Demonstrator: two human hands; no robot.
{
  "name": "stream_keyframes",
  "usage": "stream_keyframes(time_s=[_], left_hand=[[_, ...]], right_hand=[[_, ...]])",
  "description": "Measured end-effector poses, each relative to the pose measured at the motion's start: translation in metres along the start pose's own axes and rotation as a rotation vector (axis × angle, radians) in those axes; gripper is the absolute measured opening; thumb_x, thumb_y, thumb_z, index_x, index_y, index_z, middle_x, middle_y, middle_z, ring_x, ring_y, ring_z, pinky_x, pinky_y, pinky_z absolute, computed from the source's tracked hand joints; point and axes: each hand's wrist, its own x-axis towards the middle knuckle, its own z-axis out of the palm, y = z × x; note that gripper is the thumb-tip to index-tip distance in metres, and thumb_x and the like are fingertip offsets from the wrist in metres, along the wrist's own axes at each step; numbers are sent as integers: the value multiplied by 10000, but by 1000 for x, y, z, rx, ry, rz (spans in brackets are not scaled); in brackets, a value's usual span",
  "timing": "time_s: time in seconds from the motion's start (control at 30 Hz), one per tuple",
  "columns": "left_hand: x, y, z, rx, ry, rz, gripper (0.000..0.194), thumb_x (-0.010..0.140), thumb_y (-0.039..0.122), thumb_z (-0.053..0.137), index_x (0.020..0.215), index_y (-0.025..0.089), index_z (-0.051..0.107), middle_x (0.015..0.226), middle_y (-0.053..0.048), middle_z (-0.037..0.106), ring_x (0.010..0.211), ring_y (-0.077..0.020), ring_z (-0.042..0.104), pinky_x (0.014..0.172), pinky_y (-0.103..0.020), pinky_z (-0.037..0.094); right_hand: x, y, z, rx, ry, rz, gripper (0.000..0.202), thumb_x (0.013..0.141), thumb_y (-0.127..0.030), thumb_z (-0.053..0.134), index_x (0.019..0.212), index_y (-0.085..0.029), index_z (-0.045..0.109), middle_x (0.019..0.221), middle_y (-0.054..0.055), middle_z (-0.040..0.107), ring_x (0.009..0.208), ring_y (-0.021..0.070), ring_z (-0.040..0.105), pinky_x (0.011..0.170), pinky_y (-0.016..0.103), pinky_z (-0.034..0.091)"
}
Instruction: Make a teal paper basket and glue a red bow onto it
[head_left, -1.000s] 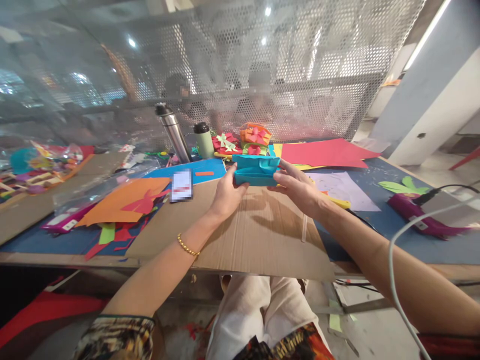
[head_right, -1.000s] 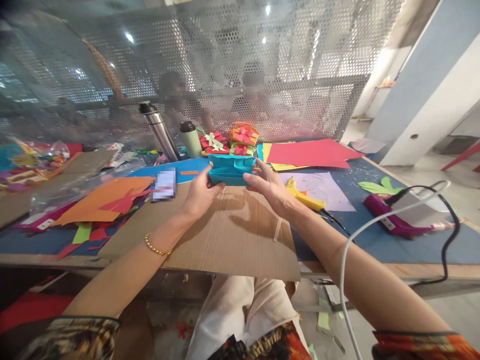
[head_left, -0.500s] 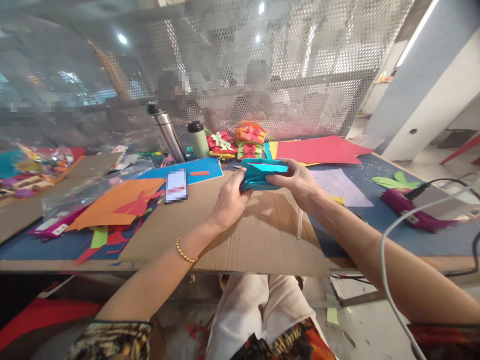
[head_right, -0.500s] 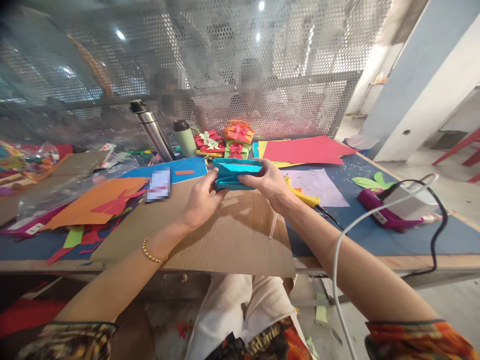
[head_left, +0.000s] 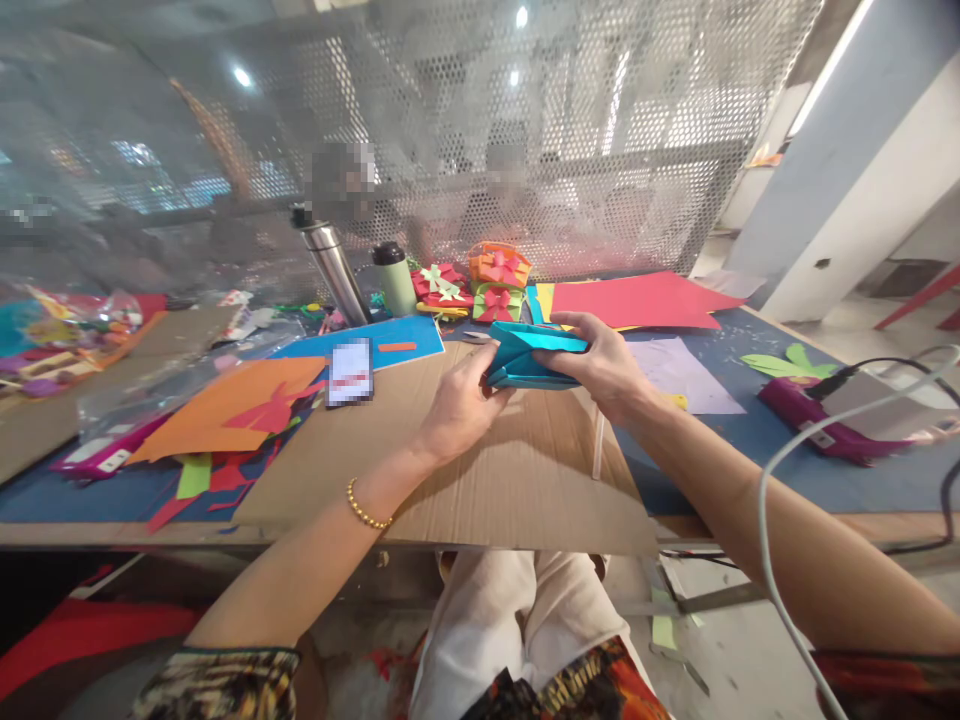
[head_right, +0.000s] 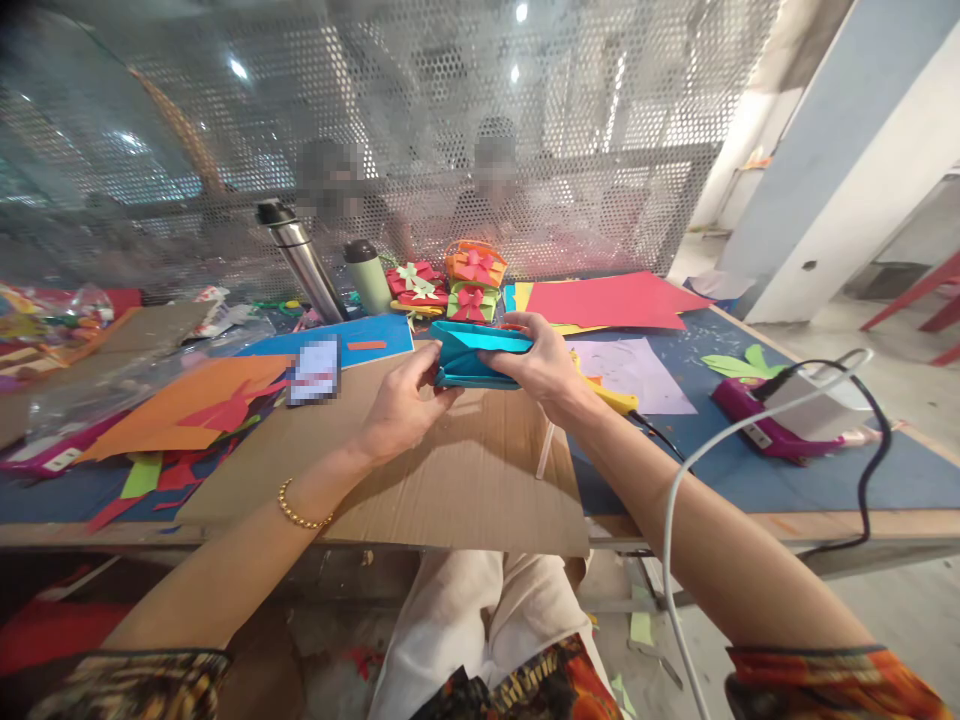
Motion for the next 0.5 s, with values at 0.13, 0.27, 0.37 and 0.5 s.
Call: stream_keyframes(time_s=[0.13, 0.27, 0.37, 0.5], left_hand=[[0, 8, -1, -151, -63, -16, 467, 851, 251, 774, 1298, 154, 678, 1060, -86, 758, 831, -183, 697, 735, -298, 619], [0, 13, -4, -332, -154, -5, 520, 877, 351, 770, 1348, 161, 655, 1155, -115, 751, 971, -232, 728, 767, -321, 660], [-1, 12, -6, -473, -193, -90, 586, 881, 371, 782, 1408, 173, 622, 1221, -128, 749, 976, -244, 748, 789, -362, 691], [0, 10, -9, -588, -180, -165, 624, 873, 354, 804, 1441, 184, 610, 1282, -142, 735, 1041, -258, 740, 819, -393, 706]], right_hand=[[1, 2, 1, 6, 23, 9, 714, 586, -373, 878, 1247, -231, 651, 1226, 116, 761, 1106, 326, 747, 918, 490, 634], [3, 5, 0, -2, 49, 1, 657, 587, -364, 880, 1200, -248, 674, 1166, 97, 786, 1057, 320, 763, 876, 473, 637], [3, 4, 0, -6, 57, 9, 665, 578, -387, 895, 1194, -244, 685, 1162, 97, 786, 1054, 321, 763, 882, 481, 638], [3, 0, -2, -27, 74, 23, 725, 557, -410, 910, 1221, -214, 691, 1175, 112, 778, 1046, 320, 755, 907, 495, 632]])
